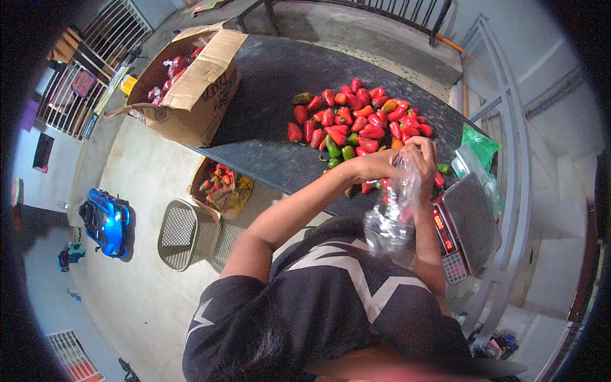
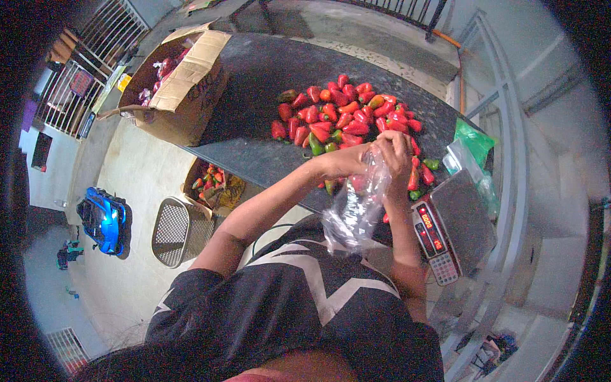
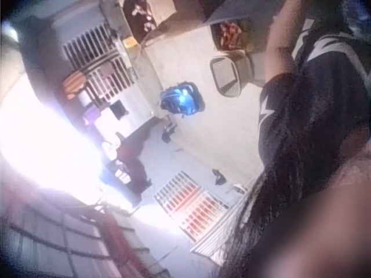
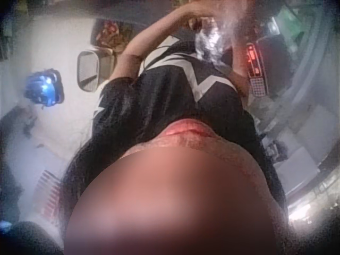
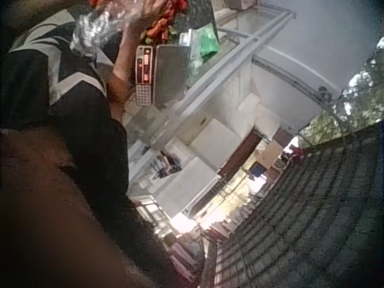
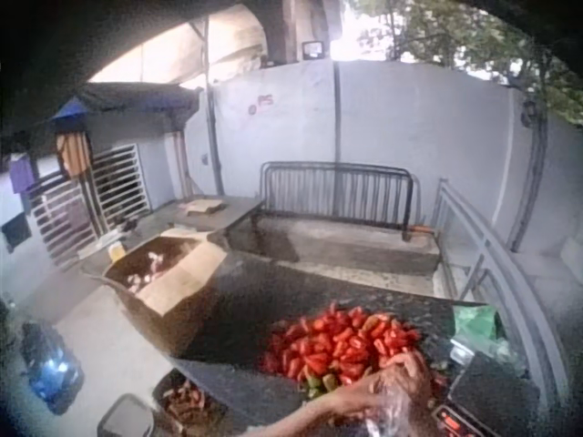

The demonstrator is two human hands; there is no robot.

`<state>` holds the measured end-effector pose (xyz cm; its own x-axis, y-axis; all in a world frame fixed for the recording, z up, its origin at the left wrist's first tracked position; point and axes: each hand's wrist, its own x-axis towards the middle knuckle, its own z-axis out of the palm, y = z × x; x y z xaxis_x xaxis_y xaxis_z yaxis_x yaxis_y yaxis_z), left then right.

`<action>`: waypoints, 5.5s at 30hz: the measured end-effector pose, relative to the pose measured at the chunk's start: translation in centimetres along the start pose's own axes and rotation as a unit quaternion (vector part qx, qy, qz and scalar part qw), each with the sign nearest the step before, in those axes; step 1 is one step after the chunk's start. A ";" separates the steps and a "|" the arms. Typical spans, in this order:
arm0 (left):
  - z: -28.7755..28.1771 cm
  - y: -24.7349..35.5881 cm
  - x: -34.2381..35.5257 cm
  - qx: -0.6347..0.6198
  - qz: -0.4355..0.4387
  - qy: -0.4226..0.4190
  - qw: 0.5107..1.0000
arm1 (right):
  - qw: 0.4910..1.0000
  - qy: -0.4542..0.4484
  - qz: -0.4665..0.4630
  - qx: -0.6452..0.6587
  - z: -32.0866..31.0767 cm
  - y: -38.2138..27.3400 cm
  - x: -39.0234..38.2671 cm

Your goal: The person selects red and green peppers from a large pile on a table, places them into clear plastic bags, weighs the bags on a digital scale, and then ties the bags shut. The person repeats this process multiple times, creating several small packages of peppers.

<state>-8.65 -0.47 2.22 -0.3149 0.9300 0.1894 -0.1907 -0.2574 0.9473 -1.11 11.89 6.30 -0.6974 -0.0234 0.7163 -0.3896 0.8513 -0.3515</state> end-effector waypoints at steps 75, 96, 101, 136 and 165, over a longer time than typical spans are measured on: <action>7.1 10.6 10.7 0.197 0.099 -0.003 0.975 | 0.958 0.123 0.259 -0.029 -8.6 11.2 -6.2; 9.0 3.4 5.0 0.397 0.112 -0.058 0.909 | 0.791 -0.051 0.289 0.537 -6.5 11.5 -9.8; 8.5 4.2 9.7 0.397 0.222 0.022 0.890 | 0.363 0.099 0.371 0.849 1.9 5.9 -9.7; 7.6 2.8 5.2 0.249 0.045 0.047 0.966 | 0.733 -0.063 0.214 0.643 -7.2 9.7 -7.3; 4.8 0.9 8.2 0.156 0.053 0.312 0.936 | 0.305 0.079 0.365 0.876 1.2 3.1 -8.0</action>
<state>-6.99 8.22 5.84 -0.8167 0.5442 0.1921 0.1234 -0.1604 0.9793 2.57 14.12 -1.23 -0.9993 -0.0189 0.0328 0.0143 -0.9907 -0.1353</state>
